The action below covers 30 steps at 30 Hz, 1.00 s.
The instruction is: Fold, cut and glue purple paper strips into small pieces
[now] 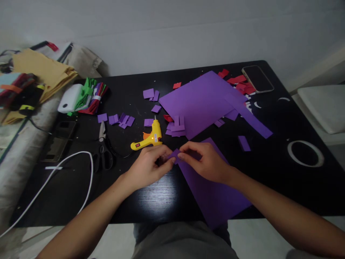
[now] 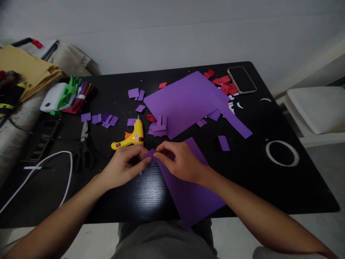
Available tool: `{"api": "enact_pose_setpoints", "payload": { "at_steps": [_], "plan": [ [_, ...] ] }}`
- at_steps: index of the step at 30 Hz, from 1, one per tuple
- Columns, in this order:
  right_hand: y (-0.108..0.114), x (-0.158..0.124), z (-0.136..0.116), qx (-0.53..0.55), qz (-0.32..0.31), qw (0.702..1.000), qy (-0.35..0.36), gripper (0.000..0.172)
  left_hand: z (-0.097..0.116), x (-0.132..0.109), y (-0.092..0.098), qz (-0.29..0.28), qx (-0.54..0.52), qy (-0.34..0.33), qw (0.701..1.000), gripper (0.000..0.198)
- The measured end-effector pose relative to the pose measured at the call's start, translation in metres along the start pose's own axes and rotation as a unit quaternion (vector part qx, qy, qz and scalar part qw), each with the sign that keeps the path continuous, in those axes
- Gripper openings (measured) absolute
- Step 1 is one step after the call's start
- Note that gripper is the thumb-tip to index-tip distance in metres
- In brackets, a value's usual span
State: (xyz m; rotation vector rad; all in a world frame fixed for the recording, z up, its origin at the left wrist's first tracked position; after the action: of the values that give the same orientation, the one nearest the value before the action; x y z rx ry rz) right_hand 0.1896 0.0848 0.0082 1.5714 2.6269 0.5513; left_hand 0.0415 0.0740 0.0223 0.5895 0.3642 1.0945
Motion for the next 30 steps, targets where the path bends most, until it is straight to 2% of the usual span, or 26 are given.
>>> {"api": "enact_pose_setpoints", "payload": {
  "at_steps": [12, 24, 30],
  "plan": [
    [0.0012, 0.0001, -0.0025, 0.007, 0.007, 1.0, 0.007, 0.011, 0.001, -0.0002, 0.0014, 0.011, -0.003, -0.006, 1.0, 0.017],
    [-0.0063, -0.0007, -0.0052, 0.023, -0.043, 0.999, -0.006, 0.014, 0.0055, -0.0026, -0.0012, -0.004, -0.021, -0.023, 0.999, 0.015],
    [-0.0062, 0.0002, -0.0048, 0.032, -0.039, 0.999, -0.003, 0.014, 0.0043, -0.0028, -0.0012, -0.006, -0.019, -0.022, 1.0, 0.015]
  ]
}}
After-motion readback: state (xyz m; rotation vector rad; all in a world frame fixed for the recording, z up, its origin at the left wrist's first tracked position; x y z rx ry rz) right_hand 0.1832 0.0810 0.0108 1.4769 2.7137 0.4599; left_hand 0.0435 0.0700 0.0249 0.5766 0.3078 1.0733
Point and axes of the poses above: each hand's wrist, its own x-axis towards the middle knuckle, its own y-axis out of the back of the hand, z = x × y, the point moved 8 cm from there along x, towards the middle knuckle, and after that the axes turned 7 degrees about y, right-handed, at the moved point
